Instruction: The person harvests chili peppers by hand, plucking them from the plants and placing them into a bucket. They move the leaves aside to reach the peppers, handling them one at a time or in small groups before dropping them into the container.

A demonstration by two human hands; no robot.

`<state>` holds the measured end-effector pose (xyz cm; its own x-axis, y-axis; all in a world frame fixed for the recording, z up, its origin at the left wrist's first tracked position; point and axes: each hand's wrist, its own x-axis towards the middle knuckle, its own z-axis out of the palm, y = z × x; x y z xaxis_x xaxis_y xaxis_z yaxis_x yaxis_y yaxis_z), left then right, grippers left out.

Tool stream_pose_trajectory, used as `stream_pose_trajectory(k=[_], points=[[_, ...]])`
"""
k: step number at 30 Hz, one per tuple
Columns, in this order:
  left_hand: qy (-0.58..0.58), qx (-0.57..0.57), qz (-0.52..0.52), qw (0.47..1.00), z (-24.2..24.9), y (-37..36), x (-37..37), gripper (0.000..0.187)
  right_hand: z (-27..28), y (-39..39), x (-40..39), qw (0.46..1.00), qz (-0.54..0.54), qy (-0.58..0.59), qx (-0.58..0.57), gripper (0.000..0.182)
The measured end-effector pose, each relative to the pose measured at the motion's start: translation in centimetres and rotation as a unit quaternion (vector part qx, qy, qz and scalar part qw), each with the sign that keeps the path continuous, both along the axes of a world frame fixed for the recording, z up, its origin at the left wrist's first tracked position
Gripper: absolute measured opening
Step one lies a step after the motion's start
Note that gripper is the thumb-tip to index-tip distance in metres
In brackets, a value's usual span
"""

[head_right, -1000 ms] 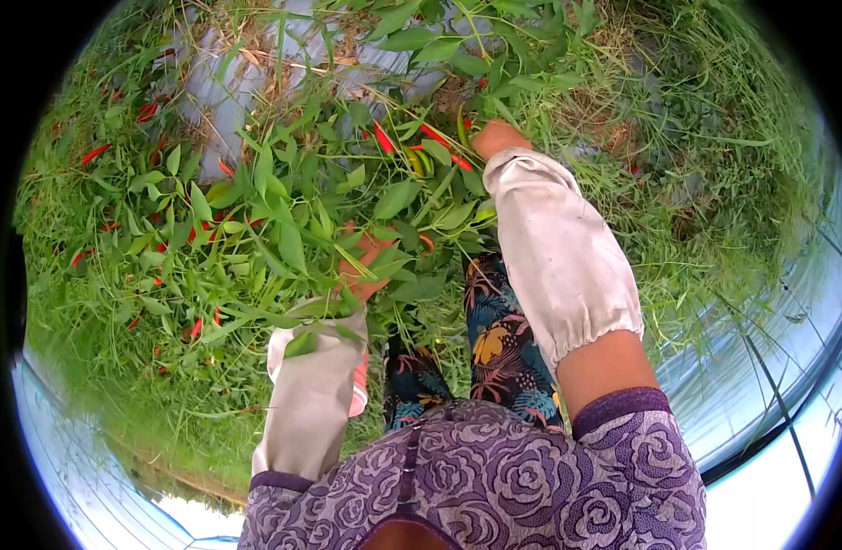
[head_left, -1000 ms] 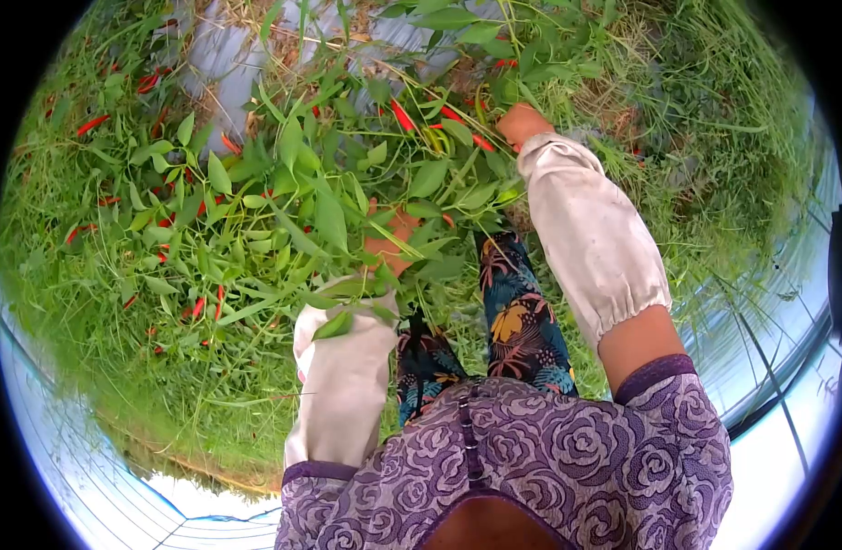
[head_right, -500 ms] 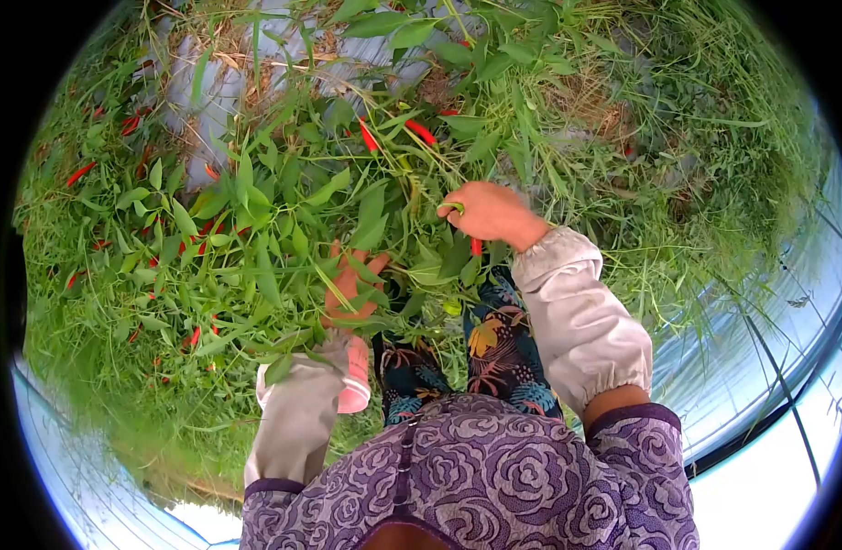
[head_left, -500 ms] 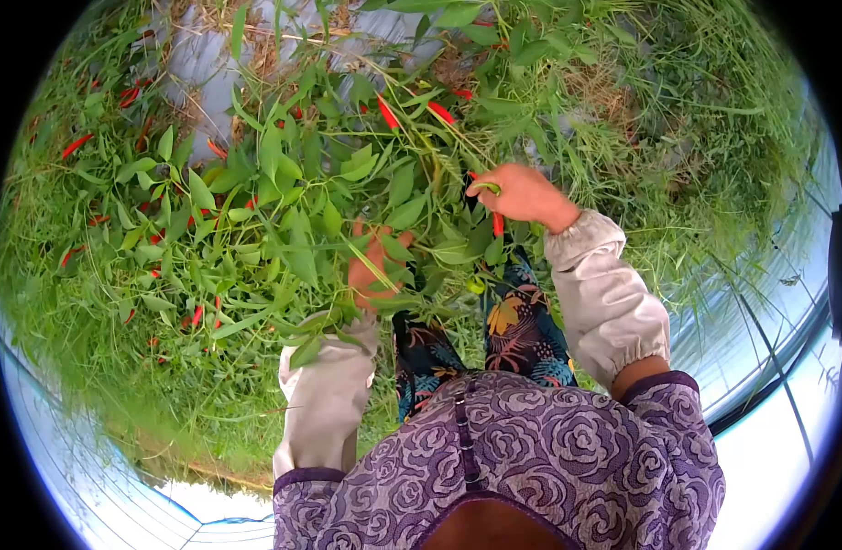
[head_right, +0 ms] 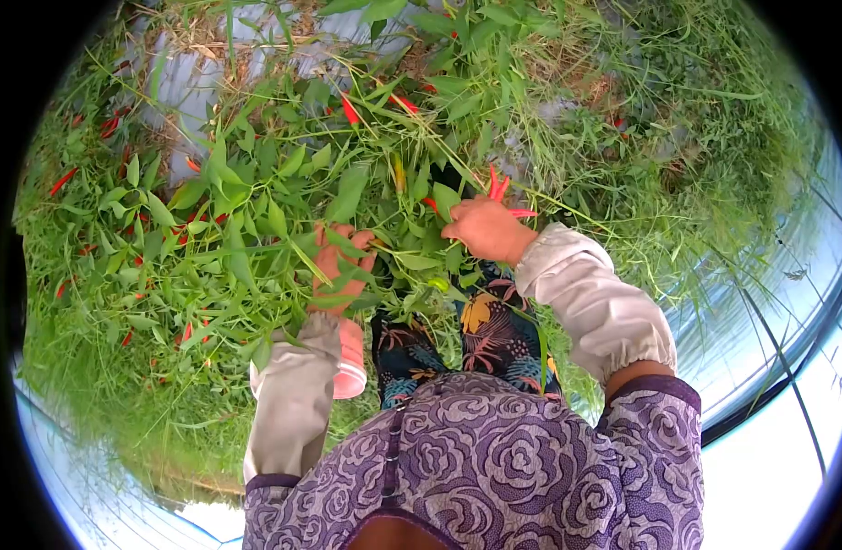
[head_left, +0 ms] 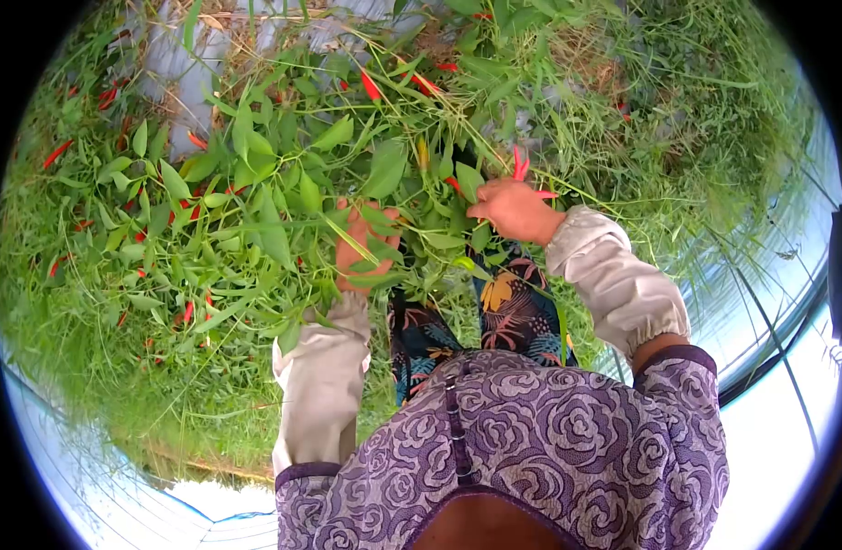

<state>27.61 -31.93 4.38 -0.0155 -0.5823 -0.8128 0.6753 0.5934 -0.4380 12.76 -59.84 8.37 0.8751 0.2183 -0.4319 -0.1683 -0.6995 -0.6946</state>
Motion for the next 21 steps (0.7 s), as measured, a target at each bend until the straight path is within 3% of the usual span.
stream_pose_trajectory(k=[1,5,8,9,10,11,13,15,16,17,21], points=[[-0.226,0.032,-0.158,0.961,-0.6,0.3,-0.3,0.036,-0.2,0.4,-0.6,1.000,0.018,-0.001,-0.017,0.021],[-0.289,0.045,-0.202,0.935,-0.9,0.9,-0.6,0.034,-1.8,1.6,-3.2,0.998,0.010,-0.008,-0.064,0.019],[-0.376,0.104,-0.238,0.889,-0.2,0.0,-0.6,0.033,2.8,0.8,-1.8,0.992,-0.004,0.076,-0.101,0.022],[-0.499,0.135,-0.372,0.771,0.0,-0.2,-0.4,0.033,4.0,0.9,-1.9,0.987,-0.011,0.116,-0.112,0.028],[-0.598,0.161,-0.488,0.616,0.3,-0.4,-0.2,0.034,5.3,1.0,-2.1,0.987,-0.010,0.115,-0.112,0.028],[-0.598,0.162,-0.488,0.615,0.5,-0.5,-0.1,0.034,6.6,1.0,-2.3,0.981,-0.030,0.156,-0.113,0.028],[-0.421,0.058,-0.357,0.832,0.7,-1.1,0.2,0.027,8.6,1.3,-3.1,0.973,-0.050,0.197,-0.114,0.029],[-0.200,-0.054,-0.187,0.960,0.7,-1.8,0.5,0.027,10.2,1.7,-3.6,0.963,-0.072,0.240,-0.099,0.030],[-0.080,-0.109,-0.095,0.986,0.7,-2.0,0.6,0.030,11.2,1.7,-3.6,0.963,-0.071,0.238,-0.100,0.030],[-0.094,-0.060,-0.117,0.987,-0.3,-1.2,-0.3,0.047,12.2,1.6,-3.2,0.956,-0.084,0.263,-0.100,0.031],[-0.164,-0.142,-0.158,0.964,-0.2,-1.5,0.0,0.046,15.0,1.1,-2.1,0.939,-0.107,0.317,-0.075,0.036]])
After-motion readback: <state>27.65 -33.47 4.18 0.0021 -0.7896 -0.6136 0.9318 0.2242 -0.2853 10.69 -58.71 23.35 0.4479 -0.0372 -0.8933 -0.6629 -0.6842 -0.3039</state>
